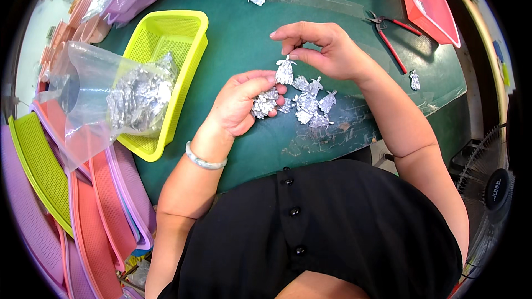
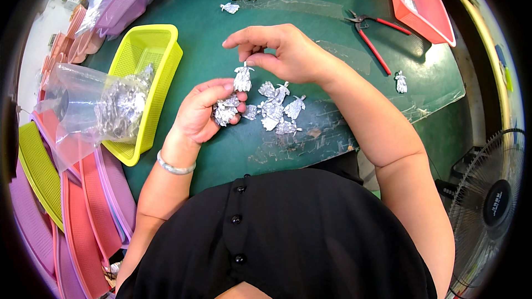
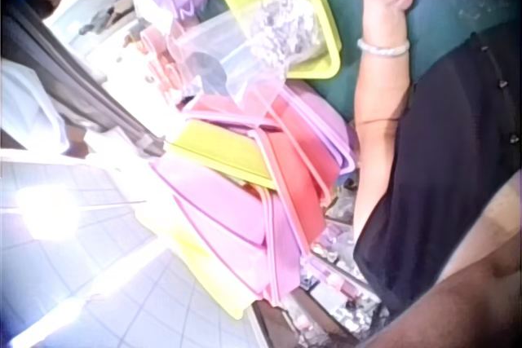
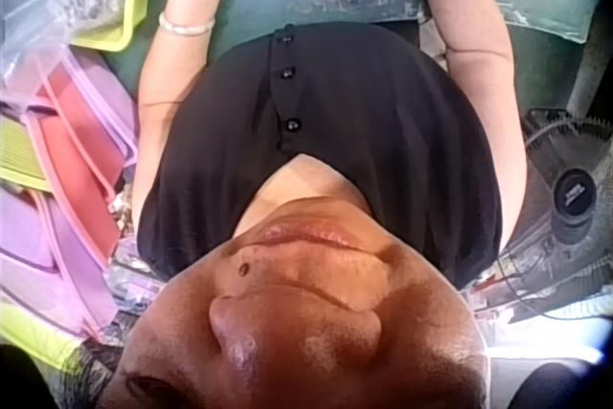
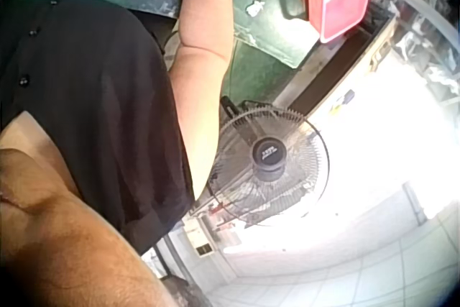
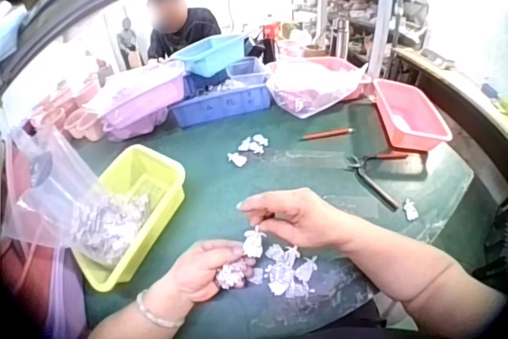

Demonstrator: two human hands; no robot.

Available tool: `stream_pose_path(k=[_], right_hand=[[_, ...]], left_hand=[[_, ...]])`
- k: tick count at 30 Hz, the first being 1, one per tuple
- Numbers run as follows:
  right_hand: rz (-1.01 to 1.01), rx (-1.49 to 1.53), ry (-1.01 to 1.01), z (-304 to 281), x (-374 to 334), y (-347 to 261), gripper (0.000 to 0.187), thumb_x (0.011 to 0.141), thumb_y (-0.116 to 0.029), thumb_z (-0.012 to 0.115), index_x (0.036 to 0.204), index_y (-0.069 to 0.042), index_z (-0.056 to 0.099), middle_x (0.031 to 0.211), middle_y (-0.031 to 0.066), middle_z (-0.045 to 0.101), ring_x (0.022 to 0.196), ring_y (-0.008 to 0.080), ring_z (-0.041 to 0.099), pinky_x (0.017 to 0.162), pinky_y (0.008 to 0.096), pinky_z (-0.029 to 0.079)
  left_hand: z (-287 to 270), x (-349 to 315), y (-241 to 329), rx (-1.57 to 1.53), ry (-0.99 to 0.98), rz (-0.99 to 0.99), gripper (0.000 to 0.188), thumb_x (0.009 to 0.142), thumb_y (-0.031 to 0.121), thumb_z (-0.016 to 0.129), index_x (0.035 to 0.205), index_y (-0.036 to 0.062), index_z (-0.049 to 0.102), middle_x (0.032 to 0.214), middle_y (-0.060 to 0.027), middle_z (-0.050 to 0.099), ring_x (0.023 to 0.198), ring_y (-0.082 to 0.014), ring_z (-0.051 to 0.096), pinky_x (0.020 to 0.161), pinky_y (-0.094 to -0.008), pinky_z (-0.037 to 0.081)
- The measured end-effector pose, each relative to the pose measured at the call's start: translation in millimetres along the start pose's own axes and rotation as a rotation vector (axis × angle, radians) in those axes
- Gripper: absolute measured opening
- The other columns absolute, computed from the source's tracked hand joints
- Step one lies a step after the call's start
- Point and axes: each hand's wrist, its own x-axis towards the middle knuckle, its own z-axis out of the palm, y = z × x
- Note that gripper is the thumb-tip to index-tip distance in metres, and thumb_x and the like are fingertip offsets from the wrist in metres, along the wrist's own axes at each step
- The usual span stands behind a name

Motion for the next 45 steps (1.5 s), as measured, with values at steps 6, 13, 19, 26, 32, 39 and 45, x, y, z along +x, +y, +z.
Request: stream_pose_path(k=[6, 13, 19, 26, 32, 39, 45], right_hand=[[0.0, 0.022, 0.01, -0.8, 0.7, 0.2, 0.038, 0.071, 0.008, 0.059, 0.107, -0.005, 0.058, 0.08, 0.0056, 0.062, 0.076, 0.0133, 0.06, 0.07, 0.0259, 0.048], [0.001, 0.052, 0.006, -0.9, 0.3, -0.9, 0.036, 0.073, 0.008, 0.058, 0.107, -0.005, 0.059, 0.079, 0.0048, 0.061, 0.074, 0.0127, 0.058, 0.069, 0.025, 0.047], [-0.022, 0.086, -0.012, 0.0, 0.3, -0.6, 0.035, 0.074, 0.009, 0.055, 0.106, -0.005, 0.059, 0.075, 0.002, 0.054, 0.068, 0.0106, 0.05, 0.065, 0.0243, 0.044], [0.046, 0.227, -0.036, 11.0, -2.0, -8.1, 0.032, 0.079, 0.005, 0.054, 0.11, -0.002, 0.056, 0.078, 0.0014, 0.053, 0.071, 0.0072, 0.049, 0.063, 0.0217, 0.041], [0.16, 0.359, -0.016, 13.8, -2.9, -9.3, 0.032, 0.081, 0.004, 0.052, 0.113, 0.001, 0.052, 0.077, 0.0005, 0.051, 0.07, 0.0066, 0.048, 0.061, 0.0208, 0.043], [0.166, 0.35, -0.01, 11.3, -3.0, -3.9, 0.031, 0.084, 0.003, 0.05, 0.114, 0.001, 0.051, 0.077, 0.0008, 0.051, 0.07, 0.0064, 0.049, 0.062, 0.0215, 0.046], [0.168, 0.308, -0.001, 8.0, -3.0, -5.5, 0.032, 0.083, 0.001, 0.052, 0.115, -0.002, 0.052, 0.08, 0.0017, 0.055, 0.072, 0.0068, 0.05, 0.066, 0.0221, 0.043]], left_hand=[[-3.2, 1.8, 0.4, -0.084, -0.049, -0.022, 0.025, 0.085, 0.011, 0.052, 0.103, -0.0051, 0.054, 0.084, -0.0127, 0.061, 0.069, -0.0195, 0.061, 0.051, -0.0268, 0.05], [-3.5, 1.6, 1.0, -0.112, -0.073, -0.011, 0.026, 0.086, 0.012, 0.051, 0.105, -0.0052, 0.053, 0.083, -0.0125, 0.061, 0.07, -0.0197, 0.06, 0.051, -0.0275, 0.05], [3.9, 0.5, -1.8, 0.102, 0.017, 0.12, 0.03, 0.084, 0.013, 0.056, 0.11, -0.0004, 0.051, 0.085, -0.0082, 0.059, 0.069, -0.0149, 0.058, 0.052, -0.024, 0.047], [15.5, -1.6, -10.6, 0.404, 0.135, 0.251, 0.032, 0.08, 0.014, 0.062, 0.109, 0.0028, 0.053, 0.081, -0.0019, 0.056, 0.068, -0.0094, 0.056, 0.052, -0.0211, 0.044], [10.0, -1.1, -5.9, 0.135, -0.007, 0.074, 0.027, 0.086, 0.018, 0.052, 0.107, 0.0015, 0.055, 0.079, -0.0044, 0.059, 0.066, -0.0119, 0.057, 0.05, -0.0217, 0.045], [5.8, 0.0, -3.7, -0.047, -0.161, -0.035, 0.032, 0.089, 0.024, 0.044, 0.108, 0.0002, 0.053, 0.078, -0.0077, 0.06, 0.065, -0.0163, 0.059, 0.049, -0.0236, 0.046], [1.8, 3.1, -6.5, -0.218, -0.212, -0.08, 0.046, 0.091, 0.041, 0.038, 0.106, 0.0004, 0.054, 0.08, -0.0098, 0.061, 0.067, -0.0195, 0.06, 0.049, -0.0268, 0.047]])
